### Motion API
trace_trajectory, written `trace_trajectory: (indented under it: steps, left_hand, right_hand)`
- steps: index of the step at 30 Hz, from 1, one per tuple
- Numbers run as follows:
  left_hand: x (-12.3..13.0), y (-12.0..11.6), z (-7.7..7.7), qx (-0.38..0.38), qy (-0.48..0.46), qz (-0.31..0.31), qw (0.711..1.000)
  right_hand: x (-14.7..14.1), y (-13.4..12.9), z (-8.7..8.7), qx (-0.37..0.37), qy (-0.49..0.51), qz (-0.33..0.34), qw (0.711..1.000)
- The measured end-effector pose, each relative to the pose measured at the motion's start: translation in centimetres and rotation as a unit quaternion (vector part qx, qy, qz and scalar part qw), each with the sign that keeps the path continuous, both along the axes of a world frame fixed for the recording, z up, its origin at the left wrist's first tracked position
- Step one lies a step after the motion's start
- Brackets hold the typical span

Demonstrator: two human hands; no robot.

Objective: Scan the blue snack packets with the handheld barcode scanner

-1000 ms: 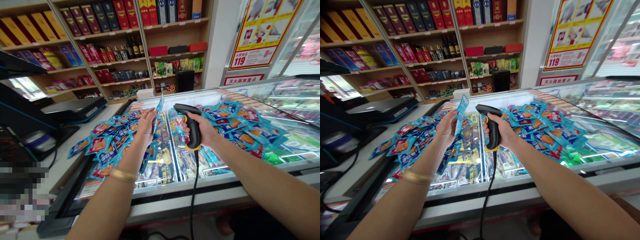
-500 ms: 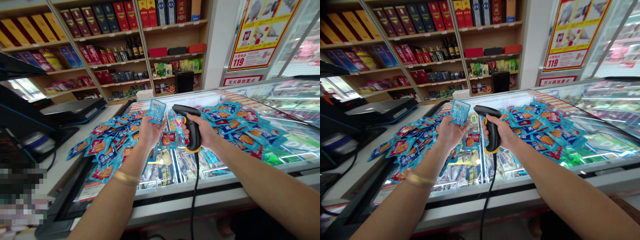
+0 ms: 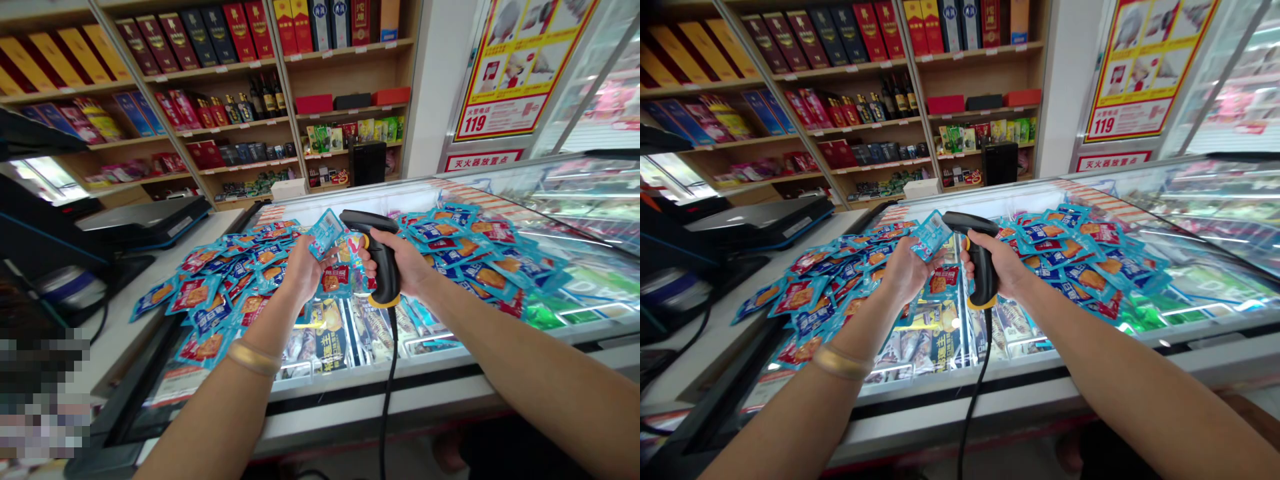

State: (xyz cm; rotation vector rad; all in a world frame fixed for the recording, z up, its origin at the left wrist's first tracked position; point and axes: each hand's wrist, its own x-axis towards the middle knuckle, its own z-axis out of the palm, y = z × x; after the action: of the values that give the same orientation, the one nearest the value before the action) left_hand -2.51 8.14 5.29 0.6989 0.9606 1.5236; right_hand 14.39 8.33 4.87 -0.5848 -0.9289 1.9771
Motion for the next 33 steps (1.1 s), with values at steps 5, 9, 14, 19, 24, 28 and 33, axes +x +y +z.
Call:
trace_trajectory:
  steps: [5, 9, 14, 19, 24, 28, 33]
  left_hand:
    - [-0.1, 0.1, -0.3, 0.013, 0.010, -0.010, 1.000]
    - [-0.1, 0.1, -0.4, 0.014, 0.010, -0.008, 1.000]
    - [-0.1, 0.1, -0.2, 0.014, 0.010, -0.013, 1.000]
    - [0.2, 0.2, -0.4, 0.016, 0.011, -0.023, 1.000]
    - [1.2, 0.8, -1.0, 0.065, 0.086, 0.001, 0.994]
    - [3.4, 1.7, -0.8, 0.164, 0.239, -0.027, 0.957]
    - [8.7, 2.2, -1.0, 0.289, 0.484, -0.023, 0.826]
  right_hand:
    - [-0.1, -0.1, 0.1, -0.002, -0.008, -0.003, 1.000]
    - [-0.1, -0.1, 0.1, -0.008, -0.020, -0.006, 1.000]
    - [-0.1, -0.1, 0.0, -0.006, -0.004, -0.005, 1.000]
    - [-0.2, 0.0, 0.3, -0.009, 0.009, -0.011, 1.000]
    - [1.0, 0.1, 1.3, -0.009, 0.051, -0.060, 0.997]
    - [3.6, 0.0, 1.9, 0.004, 0.067, -0.120, 0.990]
    - [8.1, 0.0, 1.6, 0.005, 0.068, -0.195, 0.978]
